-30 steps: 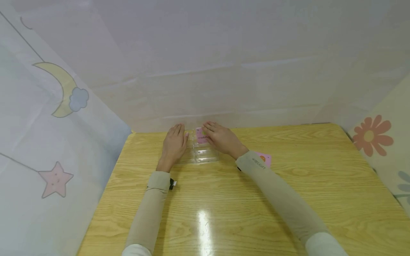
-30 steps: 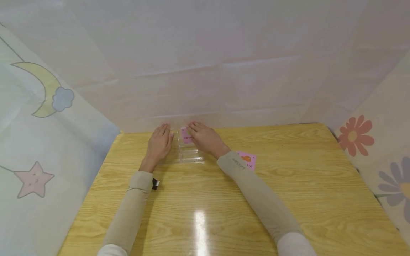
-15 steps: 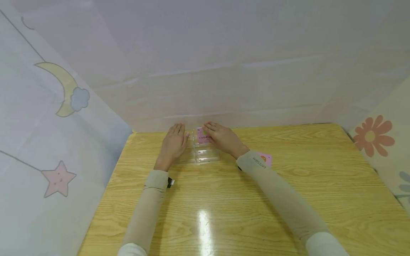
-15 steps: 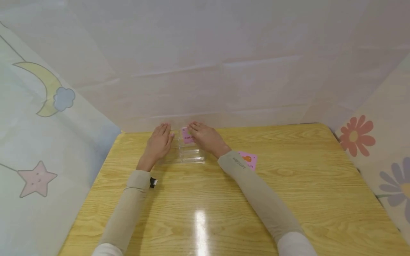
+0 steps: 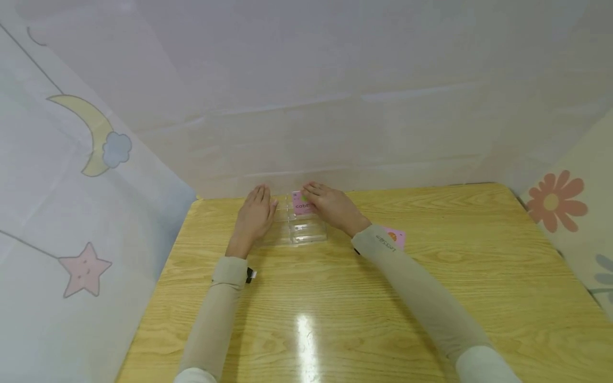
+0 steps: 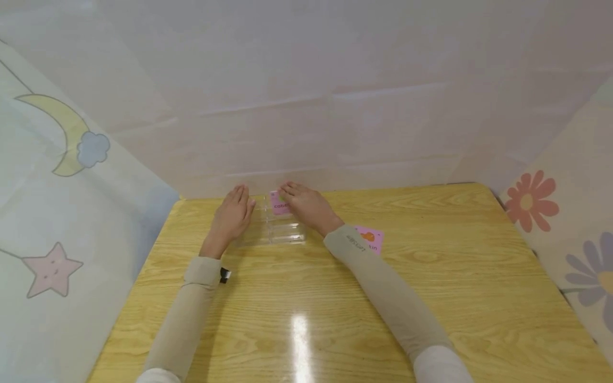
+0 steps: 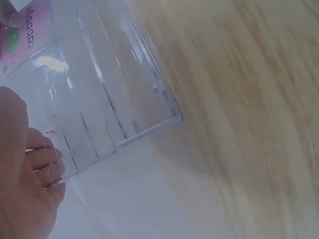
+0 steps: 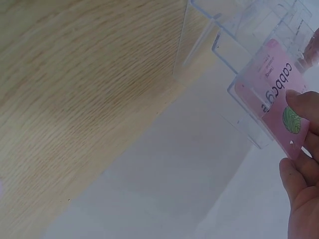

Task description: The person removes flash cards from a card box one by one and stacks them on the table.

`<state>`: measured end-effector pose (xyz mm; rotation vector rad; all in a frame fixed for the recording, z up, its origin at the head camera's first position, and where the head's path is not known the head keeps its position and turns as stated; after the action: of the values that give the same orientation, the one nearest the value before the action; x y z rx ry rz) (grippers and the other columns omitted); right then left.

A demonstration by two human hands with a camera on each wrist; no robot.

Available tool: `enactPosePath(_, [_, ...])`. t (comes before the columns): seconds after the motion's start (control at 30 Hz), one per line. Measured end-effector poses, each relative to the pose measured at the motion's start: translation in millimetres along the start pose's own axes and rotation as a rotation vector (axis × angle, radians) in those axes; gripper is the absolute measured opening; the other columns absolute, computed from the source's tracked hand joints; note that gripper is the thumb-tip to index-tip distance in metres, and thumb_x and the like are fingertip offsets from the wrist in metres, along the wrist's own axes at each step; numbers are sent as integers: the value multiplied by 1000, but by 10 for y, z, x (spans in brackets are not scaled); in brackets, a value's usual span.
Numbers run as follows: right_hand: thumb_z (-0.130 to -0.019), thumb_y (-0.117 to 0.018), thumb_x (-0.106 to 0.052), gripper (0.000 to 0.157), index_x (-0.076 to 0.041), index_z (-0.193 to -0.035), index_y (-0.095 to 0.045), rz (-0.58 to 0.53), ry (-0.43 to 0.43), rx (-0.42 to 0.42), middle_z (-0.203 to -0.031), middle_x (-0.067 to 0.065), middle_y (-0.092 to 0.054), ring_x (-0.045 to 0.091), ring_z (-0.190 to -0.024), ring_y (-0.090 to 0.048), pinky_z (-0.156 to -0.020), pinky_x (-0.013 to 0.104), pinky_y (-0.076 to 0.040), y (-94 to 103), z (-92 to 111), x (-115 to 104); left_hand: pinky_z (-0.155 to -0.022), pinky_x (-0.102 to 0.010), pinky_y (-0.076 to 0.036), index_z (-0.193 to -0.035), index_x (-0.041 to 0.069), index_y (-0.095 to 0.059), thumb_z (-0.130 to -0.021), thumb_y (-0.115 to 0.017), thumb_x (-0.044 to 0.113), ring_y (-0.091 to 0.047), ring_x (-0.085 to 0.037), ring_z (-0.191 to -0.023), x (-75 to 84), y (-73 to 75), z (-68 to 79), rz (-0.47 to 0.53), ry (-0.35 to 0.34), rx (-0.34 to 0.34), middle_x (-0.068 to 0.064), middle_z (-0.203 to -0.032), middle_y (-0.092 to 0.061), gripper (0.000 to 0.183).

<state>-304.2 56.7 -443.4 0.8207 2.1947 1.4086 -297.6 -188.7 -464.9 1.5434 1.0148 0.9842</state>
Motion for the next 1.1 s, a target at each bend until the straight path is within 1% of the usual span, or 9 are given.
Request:
enactPosePath(0.13, [-101,-70,-15,46,-5,-145,-62,-10,-8,11,-152,15,-60,30,-143,-58,-120,42,-49,-15,-4,21,-137,-48,-19,-162,-9,-26,-116,-22,40,-25,-40,-162,-2,-23,6,-10,0,14,-28,-170,-30,68])
enactPosePath(0.3, [-99,-72,-12,44,-6,-141,-65,-41,-14,24,-145,15,-66,28,-138,-63,-115,39,-54,-20,-25,53,-137,-48,-20,-162,-9,-26,-116,-22,40,-26,-40,-162,5,-29,8,-17,4,21,-27,-170,-30,68])
enactPosePath(0.57, [-96,-73,-6,38,-6,-134,-70,-105,-41,37,-138,12,-70,26,-126,-71,-104,33,-60,45,-77,68,-137,-48,-22,-161,-9,-28,-116,-23,40,-29,-40,-161,19,-20,16,-12,12,35,-27,-169,-32,67])
enactPosePath(0.73, [-92,-78,-4,37,-6,-129,-73,-159,-43,59,-132,10,-73,27,-119,-75,-98,32,-63,98,-97,65,-136,-49,-24,-161,-9,-29,-116,-23,40,-30,-40,-160,20,-21,23,-10,10,44,-27,-168,-33,67])
enactPosePath(0.87, [-91,-79,-4,36,-5,-127,-75,-186,-51,60,-128,11,-75,27,-116,-76,-96,32,-64,123,-100,65,-136,-49,-23,-161,-9,-29,-116,-24,39,-30,-40,-160,23,-19,24,-7,6,45,-27,-169,-33,66])
enactPosePath(1.1, [-93,-77,-5,35,-5,-127,-74,-249,-86,42,-126,13,-76,28,-115,-77,-97,33,-64,144,-103,84,-136,-48,-24,-160,-9,-31,-116,-25,38,-32,-40,-159,23,-20,14,-22,6,58,-27,-168,-35,65])
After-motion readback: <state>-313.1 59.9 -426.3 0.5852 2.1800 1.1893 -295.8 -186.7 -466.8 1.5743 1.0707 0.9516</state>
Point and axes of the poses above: each hand's wrist, its own z-axis away from the middle knuckle, its own y-axis out of the back of the hand, x = y × z, the point moved 2 cm from there along -z, towards the middle knuckle
